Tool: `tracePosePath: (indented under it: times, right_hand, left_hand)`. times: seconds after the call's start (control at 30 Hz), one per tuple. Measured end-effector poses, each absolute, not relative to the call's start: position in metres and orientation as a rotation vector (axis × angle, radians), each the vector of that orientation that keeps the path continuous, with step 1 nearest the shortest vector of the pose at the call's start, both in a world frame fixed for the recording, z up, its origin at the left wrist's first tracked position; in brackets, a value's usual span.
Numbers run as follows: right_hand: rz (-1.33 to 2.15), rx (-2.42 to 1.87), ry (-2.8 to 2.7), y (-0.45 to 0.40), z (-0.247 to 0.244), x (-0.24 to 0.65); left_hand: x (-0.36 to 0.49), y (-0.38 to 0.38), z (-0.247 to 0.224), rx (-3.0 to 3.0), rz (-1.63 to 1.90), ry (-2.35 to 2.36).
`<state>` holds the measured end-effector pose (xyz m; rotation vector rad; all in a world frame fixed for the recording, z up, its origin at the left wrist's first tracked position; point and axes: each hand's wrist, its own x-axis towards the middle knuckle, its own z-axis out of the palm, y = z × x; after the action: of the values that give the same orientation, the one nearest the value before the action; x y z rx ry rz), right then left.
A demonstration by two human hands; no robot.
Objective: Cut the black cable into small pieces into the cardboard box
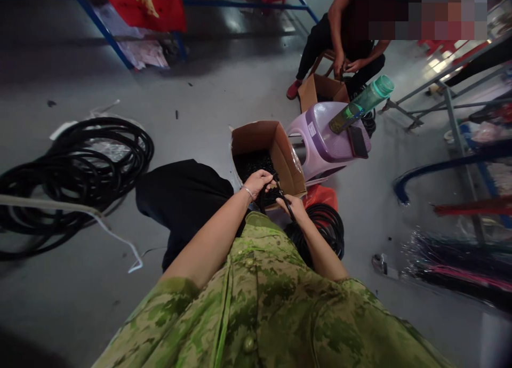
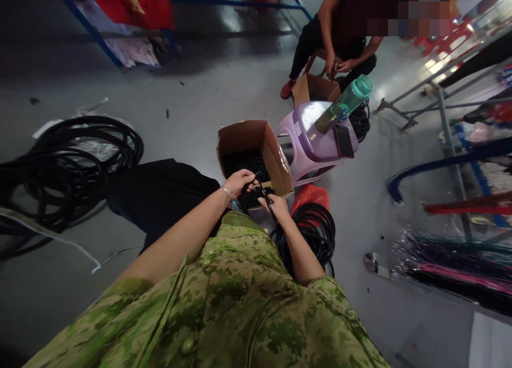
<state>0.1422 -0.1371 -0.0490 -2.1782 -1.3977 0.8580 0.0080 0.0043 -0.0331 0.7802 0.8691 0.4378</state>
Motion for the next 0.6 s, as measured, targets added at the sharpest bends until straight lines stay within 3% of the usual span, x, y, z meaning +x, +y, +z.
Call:
tracePosePath:
  times: [0.6]
  right_hand:
    - [0.907,-2.135,-1.404,-0.1417,-0.0456,0.1475]
  left_hand:
    - [0.0039,0.0052,-0.0309,0.837,0.341,0.773]
